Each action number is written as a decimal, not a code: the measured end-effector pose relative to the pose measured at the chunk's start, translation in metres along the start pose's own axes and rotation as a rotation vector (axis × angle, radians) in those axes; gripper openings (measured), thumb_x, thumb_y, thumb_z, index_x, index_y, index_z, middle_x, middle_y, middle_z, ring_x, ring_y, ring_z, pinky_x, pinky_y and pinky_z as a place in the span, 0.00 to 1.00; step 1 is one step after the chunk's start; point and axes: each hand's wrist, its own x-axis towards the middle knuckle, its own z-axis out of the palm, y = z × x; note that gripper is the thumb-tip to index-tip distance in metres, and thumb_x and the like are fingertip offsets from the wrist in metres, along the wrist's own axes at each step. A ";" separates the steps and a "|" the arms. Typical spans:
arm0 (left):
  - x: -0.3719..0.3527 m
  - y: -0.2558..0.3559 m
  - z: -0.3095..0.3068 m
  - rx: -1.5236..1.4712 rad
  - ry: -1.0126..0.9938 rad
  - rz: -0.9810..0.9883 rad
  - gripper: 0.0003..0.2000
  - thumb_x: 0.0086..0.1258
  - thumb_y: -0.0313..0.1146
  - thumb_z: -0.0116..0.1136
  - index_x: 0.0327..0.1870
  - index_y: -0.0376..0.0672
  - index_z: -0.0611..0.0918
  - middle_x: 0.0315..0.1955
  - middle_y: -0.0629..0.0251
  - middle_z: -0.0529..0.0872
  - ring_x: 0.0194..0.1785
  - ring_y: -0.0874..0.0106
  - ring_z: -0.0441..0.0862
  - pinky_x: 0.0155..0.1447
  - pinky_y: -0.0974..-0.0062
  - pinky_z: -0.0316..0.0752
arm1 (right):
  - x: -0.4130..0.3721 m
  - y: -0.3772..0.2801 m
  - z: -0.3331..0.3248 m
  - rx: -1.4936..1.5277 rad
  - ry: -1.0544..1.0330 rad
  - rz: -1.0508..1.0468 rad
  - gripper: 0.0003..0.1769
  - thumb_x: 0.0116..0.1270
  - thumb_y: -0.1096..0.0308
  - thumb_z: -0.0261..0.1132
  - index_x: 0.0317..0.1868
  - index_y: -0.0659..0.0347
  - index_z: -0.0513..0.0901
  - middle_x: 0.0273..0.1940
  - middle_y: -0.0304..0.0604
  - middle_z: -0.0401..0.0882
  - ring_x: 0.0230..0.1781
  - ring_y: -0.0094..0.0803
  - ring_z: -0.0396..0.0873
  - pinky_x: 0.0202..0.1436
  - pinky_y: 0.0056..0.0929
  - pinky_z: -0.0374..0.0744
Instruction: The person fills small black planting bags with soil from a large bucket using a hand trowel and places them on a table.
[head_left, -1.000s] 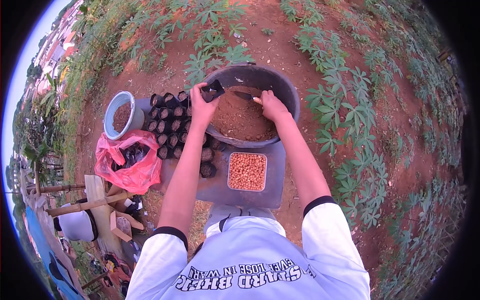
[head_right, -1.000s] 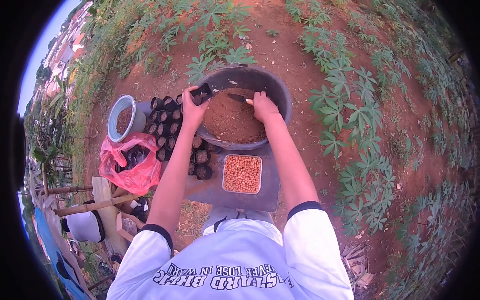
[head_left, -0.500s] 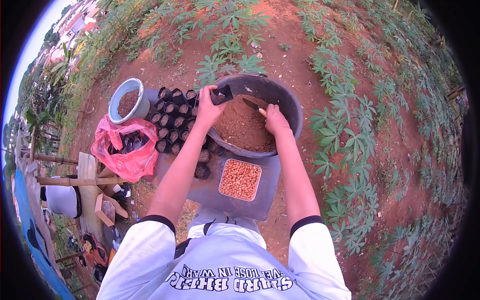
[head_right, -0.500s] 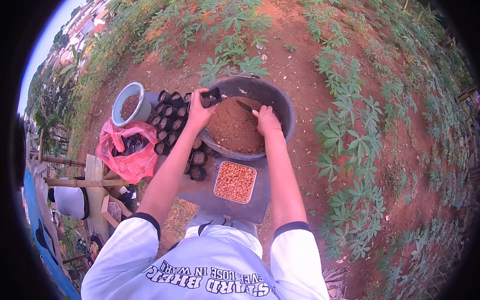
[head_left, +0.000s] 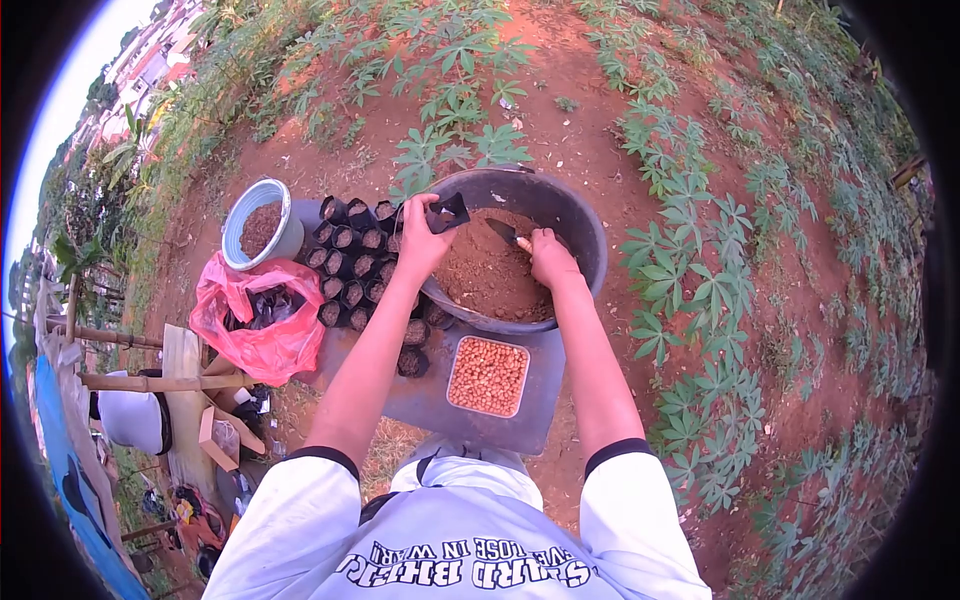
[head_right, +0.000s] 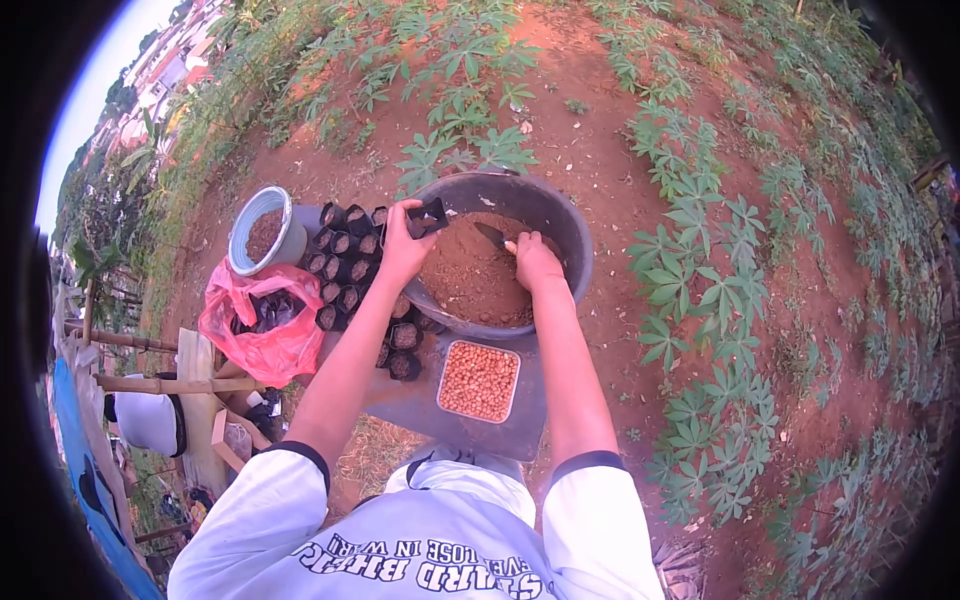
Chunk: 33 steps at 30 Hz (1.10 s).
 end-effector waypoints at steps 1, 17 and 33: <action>0.000 0.001 0.000 -0.001 0.000 0.005 0.29 0.53 0.26 0.73 0.56 0.40 0.72 0.49 0.56 0.74 0.52 0.59 0.76 0.58 0.65 0.73 | 0.000 0.000 0.001 0.001 -0.007 -0.003 0.23 0.62 0.76 0.67 0.58 0.67 0.74 0.60 0.58 0.73 0.61 0.55 0.77 0.63 0.46 0.78; 0.001 -0.007 0.004 -0.080 0.060 0.075 0.28 0.53 0.25 0.72 0.56 0.41 0.72 0.50 0.57 0.73 0.54 0.59 0.74 0.60 0.65 0.72 | 0.002 0.002 0.002 -0.139 -0.087 -0.046 0.21 0.67 0.79 0.58 0.60 0.65 0.77 0.70 0.58 0.67 0.62 0.50 0.79 0.64 0.43 0.80; 0.001 -0.006 0.004 -0.051 0.038 0.092 0.29 0.51 0.24 0.72 0.56 0.40 0.72 0.48 0.57 0.73 0.51 0.60 0.74 0.59 0.65 0.73 | 0.005 0.003 0.002 -0.146 -0.186 -0.022 0.17 0.71 0.76 0.55 0.56 0.62 0.82 0.67 0.57 0.74 0.61 0.48 0.80 0.63 0.42 0.80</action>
